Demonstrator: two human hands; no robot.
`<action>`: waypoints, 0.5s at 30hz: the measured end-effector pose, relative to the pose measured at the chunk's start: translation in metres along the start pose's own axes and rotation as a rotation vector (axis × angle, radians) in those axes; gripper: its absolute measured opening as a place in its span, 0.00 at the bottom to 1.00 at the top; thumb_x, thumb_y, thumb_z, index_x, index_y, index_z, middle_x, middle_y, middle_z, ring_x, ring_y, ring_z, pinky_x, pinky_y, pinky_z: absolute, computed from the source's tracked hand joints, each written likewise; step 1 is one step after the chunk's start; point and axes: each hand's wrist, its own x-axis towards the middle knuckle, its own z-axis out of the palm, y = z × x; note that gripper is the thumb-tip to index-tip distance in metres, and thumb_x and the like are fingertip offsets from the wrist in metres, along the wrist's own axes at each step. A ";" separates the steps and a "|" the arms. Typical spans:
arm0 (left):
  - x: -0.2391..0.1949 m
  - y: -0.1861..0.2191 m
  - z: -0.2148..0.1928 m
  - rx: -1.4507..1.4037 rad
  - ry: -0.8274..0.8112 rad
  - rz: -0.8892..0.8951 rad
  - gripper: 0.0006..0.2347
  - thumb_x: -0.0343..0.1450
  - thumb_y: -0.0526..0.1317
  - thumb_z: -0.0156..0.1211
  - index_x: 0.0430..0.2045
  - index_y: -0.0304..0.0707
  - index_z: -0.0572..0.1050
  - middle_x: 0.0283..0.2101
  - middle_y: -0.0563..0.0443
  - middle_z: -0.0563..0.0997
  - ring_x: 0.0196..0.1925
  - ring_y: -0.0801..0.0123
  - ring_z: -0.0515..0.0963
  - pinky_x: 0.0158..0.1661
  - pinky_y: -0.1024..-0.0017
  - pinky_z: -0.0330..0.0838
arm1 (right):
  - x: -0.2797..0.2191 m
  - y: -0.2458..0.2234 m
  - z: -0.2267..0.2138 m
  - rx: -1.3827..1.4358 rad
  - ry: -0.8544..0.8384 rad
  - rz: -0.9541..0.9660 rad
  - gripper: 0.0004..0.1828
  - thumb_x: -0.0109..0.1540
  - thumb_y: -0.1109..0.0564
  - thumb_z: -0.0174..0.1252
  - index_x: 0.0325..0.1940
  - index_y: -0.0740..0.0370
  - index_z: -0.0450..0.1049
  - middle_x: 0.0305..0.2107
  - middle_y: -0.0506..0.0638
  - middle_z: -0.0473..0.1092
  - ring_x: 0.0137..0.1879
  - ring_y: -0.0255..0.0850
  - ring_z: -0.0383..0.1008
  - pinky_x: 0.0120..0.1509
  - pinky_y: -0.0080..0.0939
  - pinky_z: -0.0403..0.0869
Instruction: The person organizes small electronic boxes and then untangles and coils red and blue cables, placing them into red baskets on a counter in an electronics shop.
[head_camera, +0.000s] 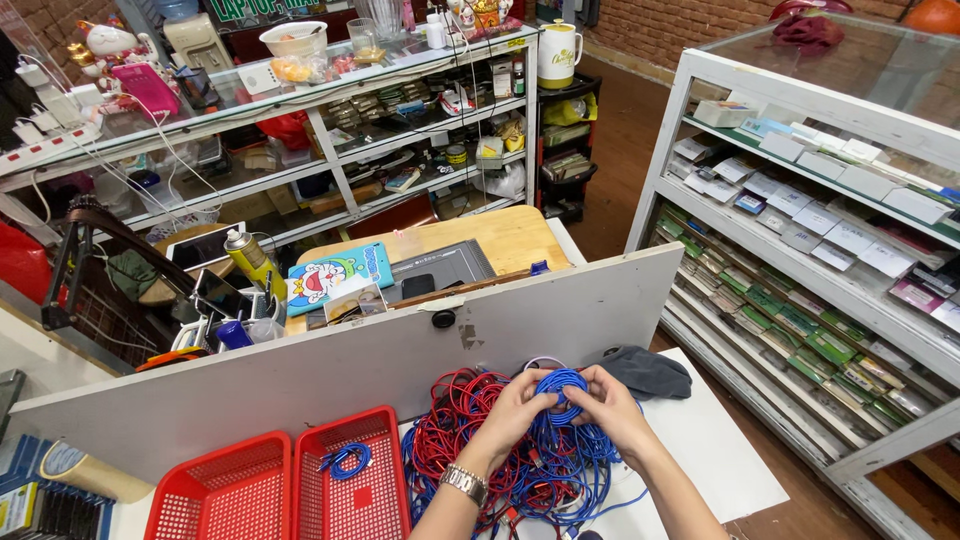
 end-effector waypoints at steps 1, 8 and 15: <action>-0.004 -0.002 0.002 -0.012 -0.011 -0.005 0.14 0.72 0.35 0.58 0.52 0.38 0.73 0.42 0.57 0.84 0.43 0.80 0.82 0.48 0.77 0.75 | 0.001 0.001 -0.002 0.004 0.041 -0.005 0.12 0.62 0.54 0.61 0.45 0.63 0.72 0.35 0.50 0.78 0.39 0.33 0.77 0.40 0.34 0.75; -0.020 -0.002 0.016 0.419 0.369 0.227 0.10 0.73 0.39 0.59 0.45 0.37 0.72 0.37 0.46 0.85 0.37 0.65 0.86 0.39 0.68 0.77 | -0.012 0.008 0.036 -0.234 0.269 -0.217 0.14 0.61 0.55 0.62 0.46 0.66 0.75 0.34 0.48 0.75 0.34 0.35 0.77 0.34 0.36 0.78; -0.045 0.001 -0.017 0.574 0.758 0.184 0.10 0.73 0.40 0.60 0.43 0.35 0.73 0.36 0.40 0.84 0.40 0.53 0.85 0.42 0.61 0.75 | 0.005 0.023 0.080 -0.140 0.054 -0.158 0.18 0.62 0.55 0.61 0.53 0.66 0.78 0.35 0.49 0.77 0.33 0.35 0.76 0.37 0.34 0.76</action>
